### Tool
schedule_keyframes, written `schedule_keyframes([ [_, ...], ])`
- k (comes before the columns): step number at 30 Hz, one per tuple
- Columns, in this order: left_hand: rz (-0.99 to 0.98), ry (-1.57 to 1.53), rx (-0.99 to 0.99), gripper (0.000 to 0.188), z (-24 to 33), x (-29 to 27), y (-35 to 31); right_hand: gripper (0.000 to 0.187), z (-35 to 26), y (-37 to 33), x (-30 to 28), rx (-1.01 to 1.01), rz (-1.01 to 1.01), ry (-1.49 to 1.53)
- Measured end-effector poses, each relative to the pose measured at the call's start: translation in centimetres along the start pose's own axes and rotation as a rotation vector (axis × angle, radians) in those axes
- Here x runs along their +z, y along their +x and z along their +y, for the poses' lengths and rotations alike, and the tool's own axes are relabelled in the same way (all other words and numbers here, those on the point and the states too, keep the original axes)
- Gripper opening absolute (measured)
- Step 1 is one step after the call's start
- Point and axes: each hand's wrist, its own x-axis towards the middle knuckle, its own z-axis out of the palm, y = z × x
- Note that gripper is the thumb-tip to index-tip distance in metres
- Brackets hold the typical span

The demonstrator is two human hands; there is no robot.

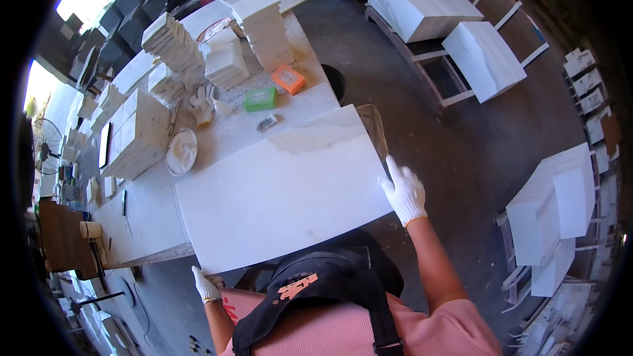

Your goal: The person scrapes the surface of a white foam board with a metal scraper, repeatedly removing small shavings. The person flips the board and continues scraping different areas, then sets the board aside and picks up another piece to scrape.

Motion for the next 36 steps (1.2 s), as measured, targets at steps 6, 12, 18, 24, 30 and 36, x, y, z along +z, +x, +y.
schedule_keyframes([
  [6, -0.097, 0.046, 0.011, 0.072, 1.5, 1.6, -2.4, 0.071, -5.3, 5.2, 2.4, -0.232, 0.209, -0.237],
  [12, -0.264, 0.004, -0.109, 0.086, 1.4, -1.2, -1.1, 0.075, -18.4, 8.8, 8.7, -0.446, 0.207, -0.180],
  [18, -0.314, -0.147, -0.139, 0.084, 1.5, -0.5, -1.9, 0.079, -36.2, 6.4, 13.5, -0.839, 0.051, -0.172],
  [24, -0.402, -0.134, -0.165, 0.084, 2.6, -0.4, -2.7, 0.077, -49.0, 1.6, 14.5, -1.092, -0.160, -0.108],
  [30, -0.395, -0.147, -0.225, 0.080, 3.4, -0.1, -2.1, 0.072, -52.8, -2.1, 16.1, -1.208, -0.333, -0.092],
  [36, -0.097, 0.184, -0.086, 0.062, 6.4, -0.2, -0.9, 0.068, -46.3, -5.4, 15.0, -1.398, -0.350, -0.119],
])
